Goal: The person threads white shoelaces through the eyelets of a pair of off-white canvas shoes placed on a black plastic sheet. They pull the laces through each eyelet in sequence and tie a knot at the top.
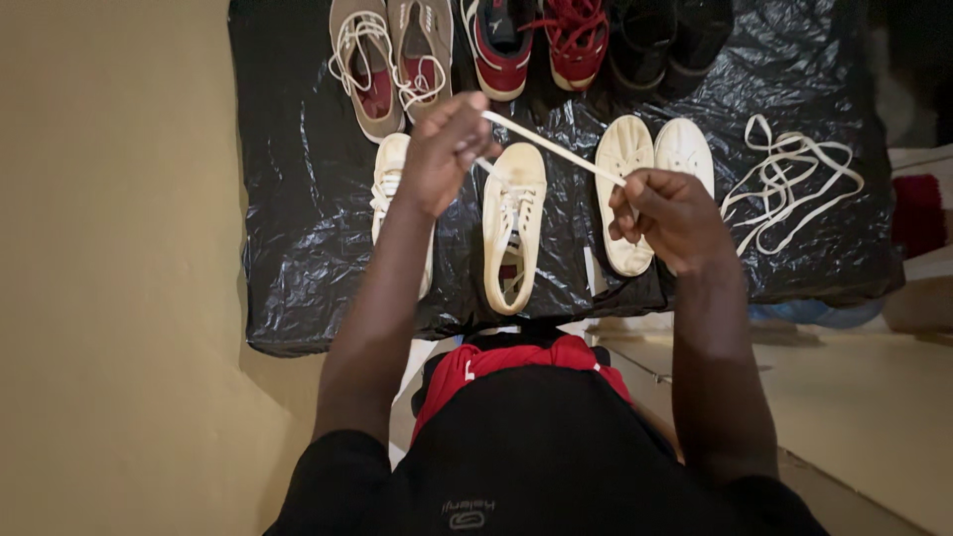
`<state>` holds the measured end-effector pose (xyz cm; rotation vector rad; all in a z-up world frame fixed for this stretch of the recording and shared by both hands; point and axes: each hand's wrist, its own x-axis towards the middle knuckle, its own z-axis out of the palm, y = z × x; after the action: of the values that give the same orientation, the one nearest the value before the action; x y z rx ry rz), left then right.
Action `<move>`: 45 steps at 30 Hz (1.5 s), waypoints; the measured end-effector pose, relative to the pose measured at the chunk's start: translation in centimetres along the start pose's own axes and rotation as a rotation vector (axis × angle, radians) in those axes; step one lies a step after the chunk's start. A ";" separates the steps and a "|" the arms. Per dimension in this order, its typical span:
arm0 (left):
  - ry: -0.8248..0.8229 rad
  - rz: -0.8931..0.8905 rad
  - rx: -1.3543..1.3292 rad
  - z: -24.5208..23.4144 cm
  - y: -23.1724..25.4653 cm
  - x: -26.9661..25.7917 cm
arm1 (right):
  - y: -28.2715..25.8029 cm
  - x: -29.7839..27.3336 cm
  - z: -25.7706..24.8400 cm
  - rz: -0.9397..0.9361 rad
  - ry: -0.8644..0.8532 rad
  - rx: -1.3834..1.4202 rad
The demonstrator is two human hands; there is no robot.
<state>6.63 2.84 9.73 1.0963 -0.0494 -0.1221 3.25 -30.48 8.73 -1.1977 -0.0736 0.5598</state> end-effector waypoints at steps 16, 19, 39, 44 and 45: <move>0.433 0.051 0.061 -8.6 -4.2 2.0 | 4.2 1.2 -1.9 -0.138 -0.230 -0.043; 0.494 0.107 0.572 -7.7 -6.1 1.6 | 5.7 2.6 0.3 -0.166 -0.090 -0.090; 0.049 0.000 1.320 2.9 -7.5 -6.3 | 10.8 6.3 3.2 -0.157 0.133 -0.401; -0.081 -0.071 1.297 1.6 -9.1 -5.0 | 11.3 6.1 3.4 -0.092 0.149 -0.327; -0.055 -0.041 1.250 1.3 -9.5 -5.0 | 11.4 6.1 3.4 -0.094 0.152 -0.322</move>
<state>0.88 -1.96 1.92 2.3423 -0.1657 -0.1609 3.10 -22.01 -1.62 -1.5383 -0.0925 0.3814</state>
